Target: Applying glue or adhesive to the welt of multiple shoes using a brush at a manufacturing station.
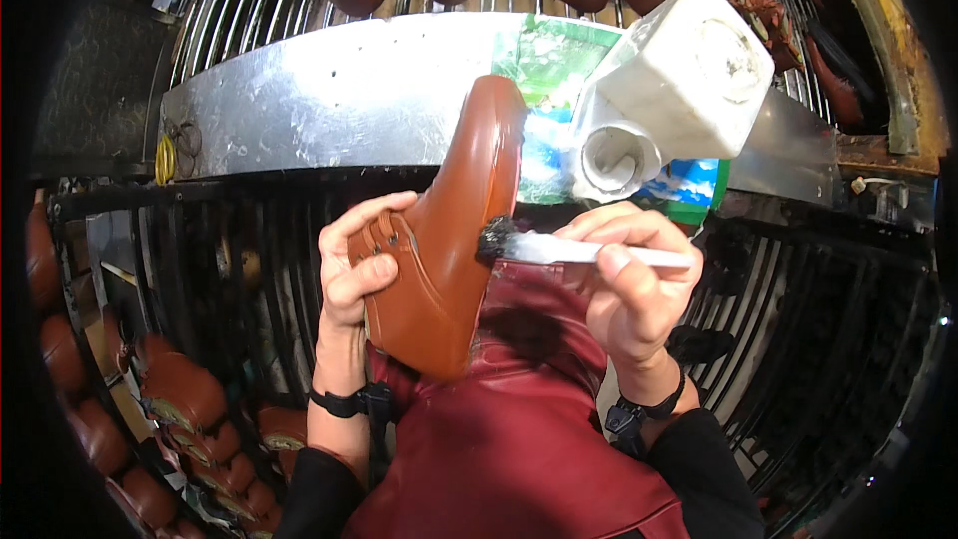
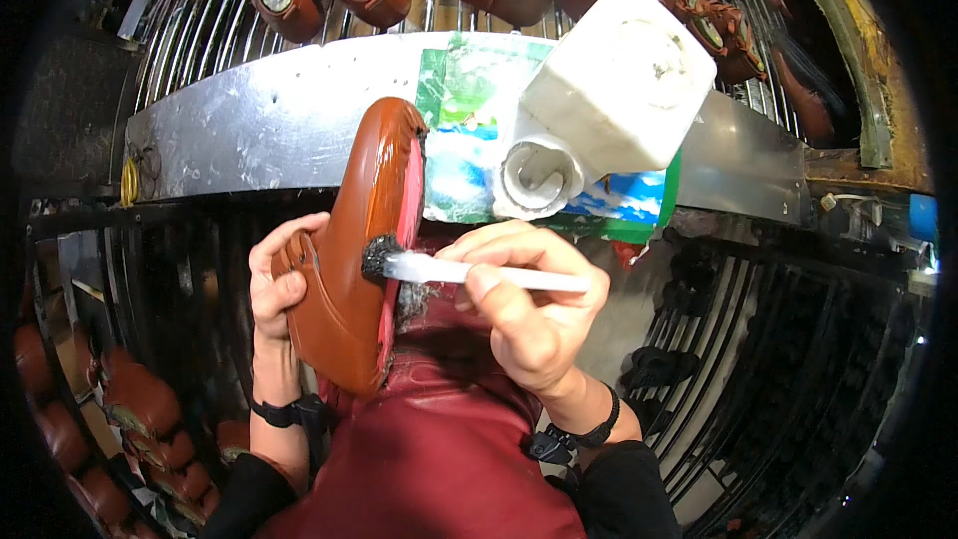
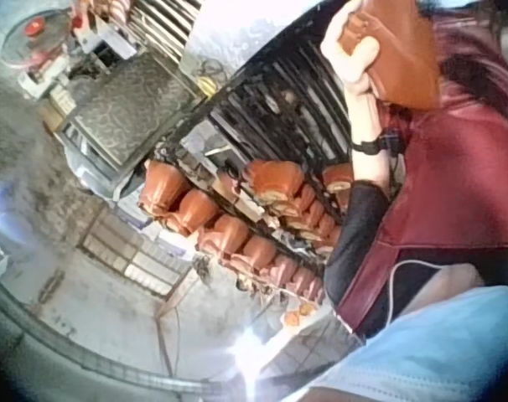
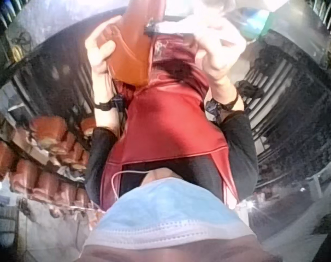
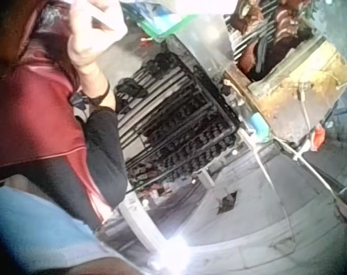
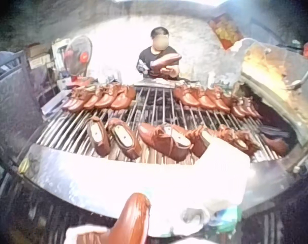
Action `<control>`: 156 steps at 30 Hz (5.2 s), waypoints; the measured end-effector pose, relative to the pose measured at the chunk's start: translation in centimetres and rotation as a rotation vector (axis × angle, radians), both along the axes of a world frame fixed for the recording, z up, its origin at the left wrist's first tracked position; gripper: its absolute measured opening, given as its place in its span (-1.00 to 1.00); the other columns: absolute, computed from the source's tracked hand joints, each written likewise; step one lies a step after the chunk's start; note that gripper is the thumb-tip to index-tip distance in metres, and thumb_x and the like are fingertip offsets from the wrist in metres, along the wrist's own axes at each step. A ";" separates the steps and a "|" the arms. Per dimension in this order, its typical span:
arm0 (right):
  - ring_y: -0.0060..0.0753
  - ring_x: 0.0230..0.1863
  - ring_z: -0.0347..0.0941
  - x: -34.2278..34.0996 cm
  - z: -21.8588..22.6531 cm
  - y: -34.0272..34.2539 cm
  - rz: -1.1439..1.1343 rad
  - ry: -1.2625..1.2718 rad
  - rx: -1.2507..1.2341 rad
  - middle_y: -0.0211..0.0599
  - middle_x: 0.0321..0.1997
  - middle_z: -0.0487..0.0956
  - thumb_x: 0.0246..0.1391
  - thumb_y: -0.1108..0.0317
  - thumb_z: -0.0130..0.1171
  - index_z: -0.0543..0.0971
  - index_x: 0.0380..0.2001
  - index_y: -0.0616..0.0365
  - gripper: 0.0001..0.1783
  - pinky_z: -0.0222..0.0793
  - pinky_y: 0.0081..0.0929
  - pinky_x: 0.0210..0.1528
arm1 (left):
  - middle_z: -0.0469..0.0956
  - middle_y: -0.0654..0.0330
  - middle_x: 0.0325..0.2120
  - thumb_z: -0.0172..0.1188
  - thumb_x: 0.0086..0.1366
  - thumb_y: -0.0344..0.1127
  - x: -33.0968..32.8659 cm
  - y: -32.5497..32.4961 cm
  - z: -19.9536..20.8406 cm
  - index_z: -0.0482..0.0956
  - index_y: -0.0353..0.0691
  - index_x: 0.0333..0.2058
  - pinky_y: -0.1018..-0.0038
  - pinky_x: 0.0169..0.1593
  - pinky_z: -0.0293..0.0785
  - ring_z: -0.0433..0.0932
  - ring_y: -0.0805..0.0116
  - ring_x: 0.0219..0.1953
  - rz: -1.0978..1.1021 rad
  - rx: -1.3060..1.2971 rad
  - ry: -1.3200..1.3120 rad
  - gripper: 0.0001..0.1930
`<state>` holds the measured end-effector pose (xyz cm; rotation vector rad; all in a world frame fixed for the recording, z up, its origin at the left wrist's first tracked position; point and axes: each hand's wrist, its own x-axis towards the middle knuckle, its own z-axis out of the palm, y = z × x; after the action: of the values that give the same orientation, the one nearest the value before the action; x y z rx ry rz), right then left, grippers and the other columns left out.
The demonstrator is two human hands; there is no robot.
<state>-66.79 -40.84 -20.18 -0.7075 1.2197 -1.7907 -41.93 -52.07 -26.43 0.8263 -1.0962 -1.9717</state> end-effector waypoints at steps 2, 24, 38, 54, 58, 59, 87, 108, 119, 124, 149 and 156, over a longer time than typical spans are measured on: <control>-0.29 -0.36 0.62 0.9 -0.4 0.9 0.076 0.172 -0.006 0.19 -0.19 0.67 0.12 0.41 0.25 0.61 -0.32 0.41 -0.80 0.56 -0.45 -0.32 | 0.69 -0.05 -0.06 0.42 0.15 -0.23 0.5 -0.4 -0.7 0.51 -0.54 0.19 0.31 0.15 0.61 0.71 0.22 -0.03 -0.010 -0.007 0.021 -0.32; -0.09 -0.22 0.69 2.1 3.0 1.2 0.359 0.558 -0.244 0.11 -0.22 0.71 -0.11 0.47 0.36 0.63 -0.28 0.37 -0.73 0.61 -0.25 -0.11 | 0.68 0.04 -0.10 0.07 0.53 -0.25 -0.4 -1.4 1.9 0.54 -0.42 0.11 0.35 -0.02 0.67 0.71 0.28 -0.14 0.134 0.238 0.266 -0.64; -0.26 -0.24 0.66 -3.8 0.6 -9.0 0.351 0.232 -0.191 0.02 -0.24 0.70 0.18 0.47 0.27 0.62 -0.20 0.42 -0.80 0.63 -0.31 -0.17 | 0.69 0.03 -0.06 -0.04 0.58 -0.33 -2.6 1.6 1.0 0.56 -0.39 0.12 0.29 -0.03 0.75 0.74 0.24 -0.13 0.340 0.163 0.045 -0.68; -0.21 -0.56 0.62 2.9 -1.1 -4.4 -0.203 -0.356 0.096 -0.02 -0.41 0.66 0.41 0.23 0.19 0.52 -0.23 0.31 -0.70 0.64 -0.30 -0.56 | 0.75 -0.05 -0.16 0.43 0.13 -0.01 3.9 -34.1 8.1 0.73 -0.33 -0.07 0.19 -0.01 0.63 0.74 0.04 -0.11 0.528 -0.607 -1.299 -0.48; -0.22 -0.58 0.61 3.4 -1.4 -5.3 -0.213 -0.274 0.130 -0.04 -0.42 0.66 0.41 0.23 0.19 0.52 -0.23 0.28 -0.72 0.62 -0.31 -0.59 | 0.66 -0.17 0.05 0.35 0.12 0.04 -0.7 -41.4 3.7 0.71 -0.31 -0.01 0.05 0.19 0.58 0.65 -0.11 0.13 0.448 -0.561 -1.704 -0.41; -0.22 -0.58 0.61 3.6 -1.4 -5.5 -0.185 -0.260 0.138 -0.04 -0.42 0.66 0.41 0.23 0.19 0.52 -0.23 0.28 -0.72 0.62 -0.31 -0.59 | 0.63 -0.17 0.09 0.34 0.13 0.00 -1.5 -41.7 2.3 0.69 -0.31 0.03 0.05 0.21 0.57 0.64 -0.08 0.16 0.434 -0.553 -1.723 -0.42; -0.33 -0.56 0.55 -0.6 -3.8 -0.6 -0.397 0.067 0.032 -0.12 -0.30 0.65 0.39 0.27 0.25 0.55 -0.05 0.27 -0.73 0.47 -0.44 -0.55 | 0.73 0.13 -0.28 0.47 0.18 -0.40 30.4 20.3 -6.6 0.70 -0.46 -0.06 0.30 0.01 0.57 0.68 0.26 -0.23 0.769 0.006 -1.045 -0.64; -0.34 -0.59 0.56 0.0 -4.3 -3.1 -0.029 -0.420 0.176 -0.10 -0.39 0.67 0.41 0.23 0.20 0.58 -0.11 0.25 -0.74 0.44 -0.46 -0.65 | 0.51 -0.17 0.19 0.16 0.38 -0.44 2.2 -1.5 -7.7 0.43 -0.22 0.09 0.05 0.23 0.49 0.56 -0.17 0.19 0.328 -1.551 -0.728 -0.67; -0.47 -0.55 0.57 3.2 -7.6 -10.8 0.100 0.185 0.151 -0.23 -0.44 0.68 0.32 0.42 0.29 0.66 -0.24 0.37 -0.83 0.45 -0.52 -0.56 | 0.51 -0.15 0.17 0.22 0.35 -0.45 2.5 -1.2 -7.7 0.38 -0.20 0.13 0.07 0.16 0.55 0.55 -0.14 0.18 0.376 -1.589 -0.803 -0.60; -0.49 -0.55 0.58 2.4 -8.0 -14.3 0.092 -0.059 0.125 -0.22 -0.42 0.68 0.32 0.40 0.31 0.67 -0.24 0.37 -0.81 0.45 -0.54 -0.55 | 0.53 -0.13 0.17 0.21 0.35 -0.46 2.4 -1.3 -7.6 0.44 -0.21 0.10 0.09 0.17 0.54 0.56 -0.13 0.18 0.369 -1.554 -0.762 -0.64; -0.25 -0.29 0.66 2.3 1.1 0.4 0.408 0.377 -0.131 0.09 -0.22 0.68 0.11 0.38 0.35 0.62 -0.31 0.37 -0.78 0.61 -0.36 -0.19 | 0.51 -0.04 0.18 0.39 0.09 -0.40 -0.8 -1.6 -2.4 0.47 -0.30 0.25 0.13 0.26 0.40 0.49 -0.06 0.22 0.382 -1.477 -0.910 -0.32; -0.13 -0.28 0.72 0.5 5.9 -3.1 0.524 0.645 -0.272 0.03 -0.28 0.72 -0.19 0.55 0.44 0.65 -0.32 0.37 -0.72 0.67 -0.33 -0.20 | 0.51 -0.08 0.14 0.39 -0.01 -0.51 -2.1 -4.4 2.0 0.44 -0.31 0.25 0.11 0.27 0.37 0.48 -0.11 0.19 0.262 -1.308 -0.930 -0.25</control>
<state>-66.33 -43.93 -14.32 -1.6842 1.0394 -1.3254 -44.08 -56.46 -24.46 0.9773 -2.2088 -0.2646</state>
